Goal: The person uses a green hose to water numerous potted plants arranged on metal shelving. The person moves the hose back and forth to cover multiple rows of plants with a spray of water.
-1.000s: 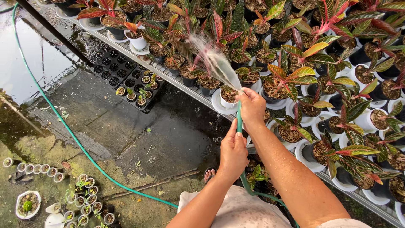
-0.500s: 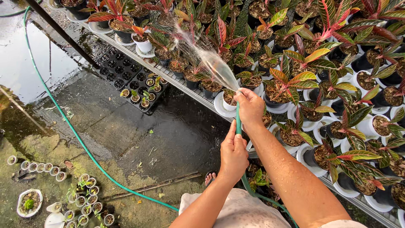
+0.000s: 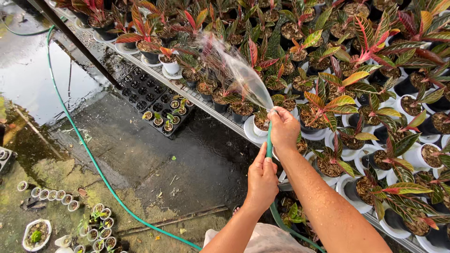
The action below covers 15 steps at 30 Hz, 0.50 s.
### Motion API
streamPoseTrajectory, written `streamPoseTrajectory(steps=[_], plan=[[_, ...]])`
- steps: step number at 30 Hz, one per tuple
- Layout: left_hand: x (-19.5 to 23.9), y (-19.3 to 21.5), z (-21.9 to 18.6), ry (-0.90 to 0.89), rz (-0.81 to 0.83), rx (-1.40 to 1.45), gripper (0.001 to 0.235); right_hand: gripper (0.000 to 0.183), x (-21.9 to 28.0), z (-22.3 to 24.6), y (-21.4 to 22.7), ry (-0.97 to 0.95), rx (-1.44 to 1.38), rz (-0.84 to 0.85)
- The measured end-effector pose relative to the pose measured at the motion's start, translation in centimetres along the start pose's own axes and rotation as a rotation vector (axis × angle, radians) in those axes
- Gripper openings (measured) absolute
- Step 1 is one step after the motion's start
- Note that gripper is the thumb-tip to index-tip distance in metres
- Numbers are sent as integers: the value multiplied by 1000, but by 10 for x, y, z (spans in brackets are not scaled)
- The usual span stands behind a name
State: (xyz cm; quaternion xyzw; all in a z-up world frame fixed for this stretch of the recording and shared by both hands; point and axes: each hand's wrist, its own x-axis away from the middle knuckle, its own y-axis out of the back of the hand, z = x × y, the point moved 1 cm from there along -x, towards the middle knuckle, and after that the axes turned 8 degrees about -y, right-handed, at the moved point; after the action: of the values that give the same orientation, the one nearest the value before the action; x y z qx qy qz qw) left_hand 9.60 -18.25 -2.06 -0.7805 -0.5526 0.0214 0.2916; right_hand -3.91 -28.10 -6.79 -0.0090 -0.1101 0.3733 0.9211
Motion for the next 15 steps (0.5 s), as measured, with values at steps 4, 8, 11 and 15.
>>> streamPoseTrajectory(steps=[4, 8, 11, 15], plan=[[-4, 5, 2, -61, 34, -19, 57, 20, -5, -3, -1, 28, -21, 9], [-7, 9, -2, -88, 45, 21, 56, 20, -8, -7, -6, 31, -24, -7], [-6, 15, -10, -40, 39, 3, 57, 20, -8, -7, -14, 43, -27, -9], [-5, 22, -24, -42, 36, -44, 57, 20, -5, -5, -25, 57, 9, -17]])
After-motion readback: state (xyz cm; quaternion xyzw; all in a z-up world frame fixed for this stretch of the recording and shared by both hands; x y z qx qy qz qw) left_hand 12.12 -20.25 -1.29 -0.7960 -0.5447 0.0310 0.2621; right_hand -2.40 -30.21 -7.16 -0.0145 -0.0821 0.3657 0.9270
